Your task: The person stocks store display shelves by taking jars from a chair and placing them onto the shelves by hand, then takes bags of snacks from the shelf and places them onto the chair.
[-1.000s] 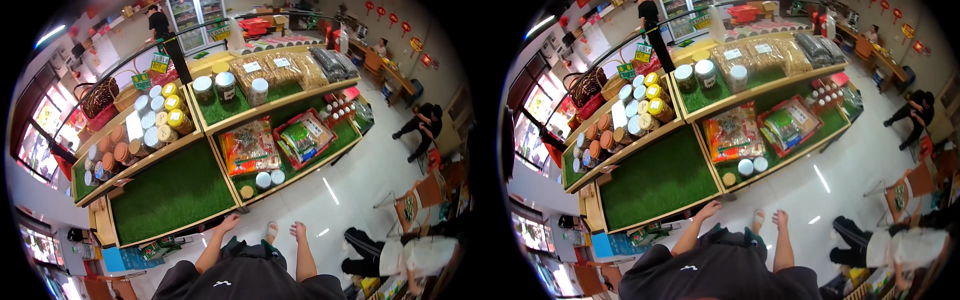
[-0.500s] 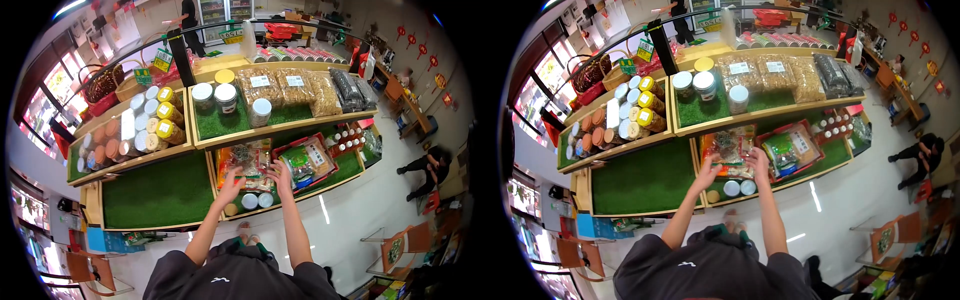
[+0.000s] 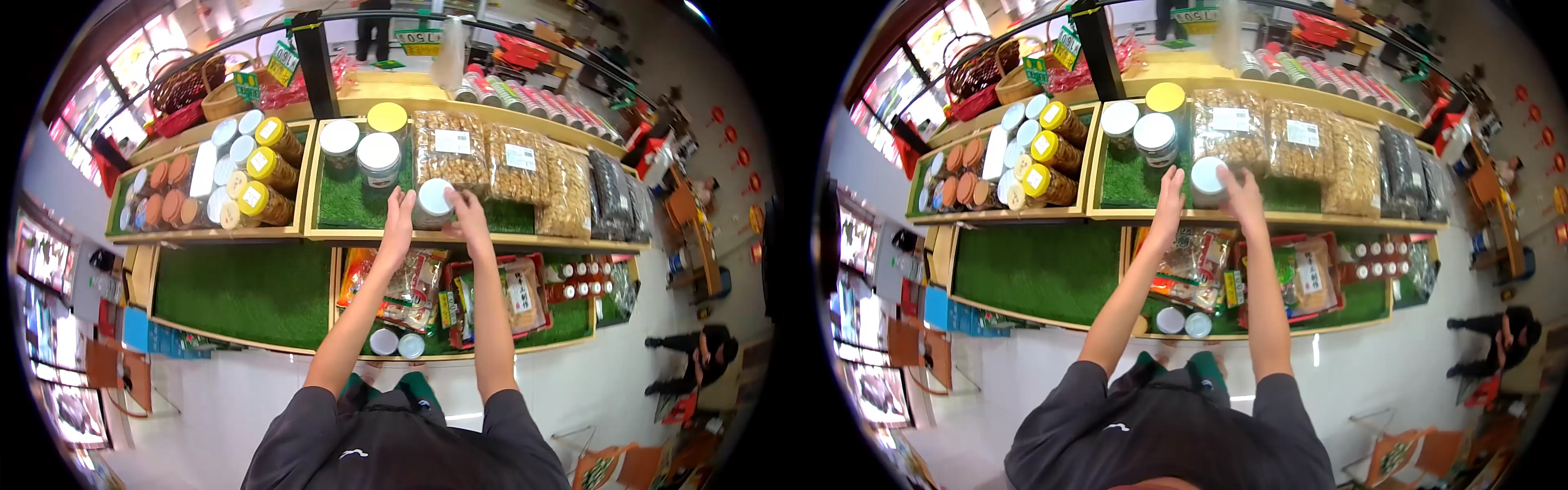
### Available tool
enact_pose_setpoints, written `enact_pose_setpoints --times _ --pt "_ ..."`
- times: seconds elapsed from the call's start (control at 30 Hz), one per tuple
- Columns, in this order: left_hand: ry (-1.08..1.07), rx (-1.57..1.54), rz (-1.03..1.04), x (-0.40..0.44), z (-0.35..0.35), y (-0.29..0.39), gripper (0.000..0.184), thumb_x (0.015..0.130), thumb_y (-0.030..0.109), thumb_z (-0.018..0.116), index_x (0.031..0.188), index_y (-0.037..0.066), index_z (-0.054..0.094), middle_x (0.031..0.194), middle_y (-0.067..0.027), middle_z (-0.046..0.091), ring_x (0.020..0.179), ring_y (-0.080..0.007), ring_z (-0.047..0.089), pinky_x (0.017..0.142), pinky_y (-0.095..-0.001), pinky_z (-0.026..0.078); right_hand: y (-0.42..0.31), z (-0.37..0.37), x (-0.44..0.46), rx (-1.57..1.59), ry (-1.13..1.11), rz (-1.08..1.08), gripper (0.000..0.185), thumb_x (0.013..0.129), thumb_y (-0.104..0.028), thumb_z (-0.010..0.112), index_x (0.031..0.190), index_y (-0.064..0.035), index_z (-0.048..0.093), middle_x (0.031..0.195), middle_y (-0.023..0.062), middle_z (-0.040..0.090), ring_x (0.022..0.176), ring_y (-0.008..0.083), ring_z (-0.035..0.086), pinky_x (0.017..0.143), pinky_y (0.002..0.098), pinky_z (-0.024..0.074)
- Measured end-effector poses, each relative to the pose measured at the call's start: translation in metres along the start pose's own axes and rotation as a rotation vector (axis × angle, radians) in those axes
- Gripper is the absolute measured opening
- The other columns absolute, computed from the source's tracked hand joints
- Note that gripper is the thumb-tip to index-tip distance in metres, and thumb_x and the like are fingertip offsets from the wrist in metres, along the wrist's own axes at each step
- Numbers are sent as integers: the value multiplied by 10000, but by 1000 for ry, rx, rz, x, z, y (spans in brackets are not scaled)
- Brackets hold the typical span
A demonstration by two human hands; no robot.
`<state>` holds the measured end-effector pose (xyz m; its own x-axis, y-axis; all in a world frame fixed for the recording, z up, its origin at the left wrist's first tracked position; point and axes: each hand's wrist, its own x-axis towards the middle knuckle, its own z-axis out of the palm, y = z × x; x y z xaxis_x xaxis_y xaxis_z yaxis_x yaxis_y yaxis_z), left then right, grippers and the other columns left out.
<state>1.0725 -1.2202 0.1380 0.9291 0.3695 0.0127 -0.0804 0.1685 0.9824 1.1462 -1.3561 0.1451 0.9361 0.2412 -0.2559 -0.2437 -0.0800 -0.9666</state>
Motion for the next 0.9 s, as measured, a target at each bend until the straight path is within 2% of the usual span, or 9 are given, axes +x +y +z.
enact_pose_setpoints --times 0.07,0.17,0.37,0.47,0.63,0.7,0.8,0.83,0.9 --pt "74 110 -22 18 15 -11 783 918 501 433 1404 -60 183 1405 -293 283 1322 -323 295 1077 -343 229 0 -3 5 131 -249 91 693 849 -511 544 1285 12 417 1235 179 495 924 290 624 712 382 572" --pt "106 218 40 28 38 -26 818 898 513 471 1374 -104 221 1349 -290 371 1240 -332 407 1021 -340 322 25 -9 26 314 -358 56 625 876 -488 516 1247 10 459 1157 161 552 947 273 622 760 390 566" --pt "206 103 -11 37 47 -35 737 890 462 515 1347 -77 307 1242 -247 478 1144 -254 485 958 -304 379 38 -12 47 333 -421 83 559 893 -441 513 1231 2 487 1112 128 585 978 219 602 824 387 515" --pt "183 84 -33 32 42 -22 613 889 430 532 1222 -80 473 1155 -192 563 1055 -212 541 902 -290 408 43 1 51 212 -280 -40 643 863 -496 532 1212 42 485 1086 168 581 945 236 598 715 343 537" --pt "251 119 17 7 22 -7 619 897 394 537 1294 -65 417 1168 -184 561 1027 -199 554 890 -285 419 6 18 -7 350 -405 -27 741 868 -461 524 1344 66 314 1157 188 522 1007 247 563 714 305 518" --pt "225 -43 137 -32 13 31 648 897 376 545 1344 -55 360 1206 -181 542 1052 -201 542 906 -289 416 5 36 -34 389 -451 -134 783 864 -404 538 1406 57 210 1234 200 466 1075 253 526 849 335 463" --pt "280 196 381 -104 -30 60 687 859 371 582 1377 -4 329 1389 -210 367 1319 -273 319 1082 -346 240 -15 65 -89 480 -646 -199 804 834 -344 581 1416 52 194 1261 199 451 1119 265 504 966 366 395" --pt "339 415 462 -133 -45 71 780 799 441 631 1402 68 307 1451 -217 250 1350 -338 253 1091 -396 222 -14 76 -105 520 -738 -179 813 821 -343 594 1415 48 202 1256 194 457 1117 265 507 957 367 404" --pt "440 588 412 -191 -62 92 953 737 623 610 1427 80 241 1480 -244 128 1380 -376 141 1095 -467 167 -10 97 -138 514 -866 4 725 822 -435 552 1344 21 343 1239 148 492 1120 253 518 946 383 427"
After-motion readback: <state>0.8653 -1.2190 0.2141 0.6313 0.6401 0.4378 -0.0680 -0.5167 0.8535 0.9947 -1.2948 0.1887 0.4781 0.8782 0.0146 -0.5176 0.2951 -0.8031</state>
